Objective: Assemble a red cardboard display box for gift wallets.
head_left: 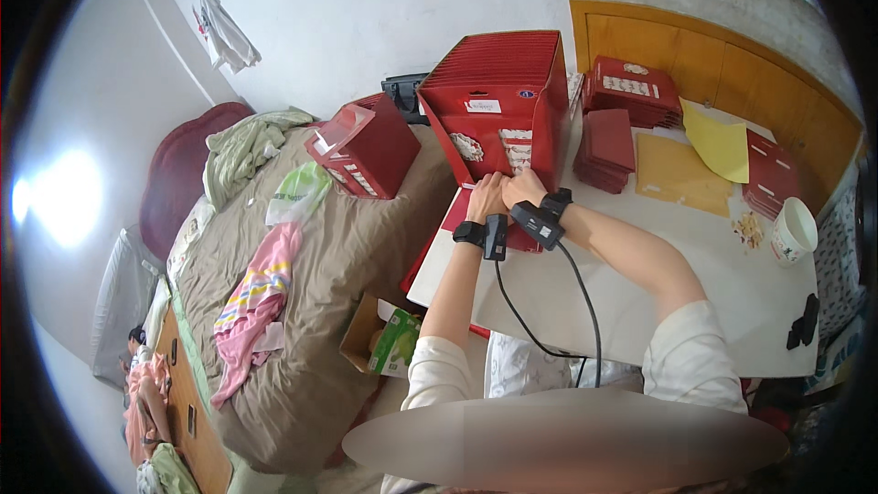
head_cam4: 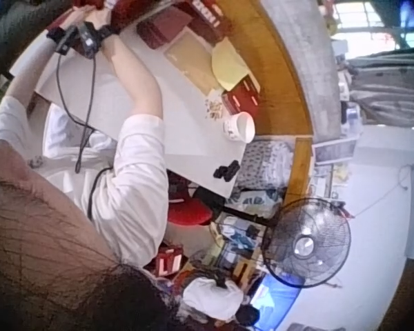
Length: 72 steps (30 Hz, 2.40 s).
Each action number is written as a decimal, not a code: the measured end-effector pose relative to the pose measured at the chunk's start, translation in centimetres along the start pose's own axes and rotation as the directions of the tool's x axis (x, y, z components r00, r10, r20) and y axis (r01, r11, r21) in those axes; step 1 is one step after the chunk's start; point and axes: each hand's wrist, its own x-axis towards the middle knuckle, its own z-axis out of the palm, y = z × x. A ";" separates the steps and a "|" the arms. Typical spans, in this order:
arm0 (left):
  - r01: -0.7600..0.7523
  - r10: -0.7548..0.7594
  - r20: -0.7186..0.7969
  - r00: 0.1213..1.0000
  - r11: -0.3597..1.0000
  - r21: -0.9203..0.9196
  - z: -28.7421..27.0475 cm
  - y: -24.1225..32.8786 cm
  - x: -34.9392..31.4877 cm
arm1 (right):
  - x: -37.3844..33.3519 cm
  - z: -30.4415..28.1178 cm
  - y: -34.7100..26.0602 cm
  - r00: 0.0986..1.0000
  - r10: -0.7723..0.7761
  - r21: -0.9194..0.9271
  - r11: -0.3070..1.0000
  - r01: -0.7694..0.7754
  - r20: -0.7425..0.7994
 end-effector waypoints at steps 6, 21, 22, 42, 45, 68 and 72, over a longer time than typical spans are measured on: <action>-0.085 0.083 0.020 0.996 0.988 0.133 2.4 -3.1 1.1 | 2.9 0.6 1.3 0.973 -0.007 0.241 0.969 -0.050 0.230; -0.009 0.009 0.009 1.000 1.000 0.001 1.9 -2.4 0.9 | 1.1 -3.4 -0.2 0.993 -0.014 0.181 0.983 0.036 -0.119; -0.066 0.076 -0.060 0.995 0.985 0.160 1.7 -1.7 0.2 | -0.7 -4.3 -0.2 0.934 -0.115 0.105 0.982 0.159 -0.338; -0.056 0.062 -0.193 0.979 0.998 0.039 -4.6 6.1 0.1 | -11.1 14.4 32.3 0.817 0.569 0.116 0.821 -0.559 -0.089; -0.077 0.071 -0.122 0.990 0.996 -0.045 -5.0 7.3 0.7 | -11.0 16.4 32.2 0.807 0.527 0.053 0.844 -0.534 -0.267; 0.268 0.057 0.271 0.961 -0.442 -0.856 -1.8 16.1 3.2 | -22.8 -11.2 26.1 0.555 0.200 0.177 0.980 -0.095 -0.807; 0.277 0.254 0.123 0.959 -0.766 -0.579 -1.5 18.0 3.7 | -29.1 -13.1 19.4 0.598 0.169 0.236 0.971 0.035 -0.783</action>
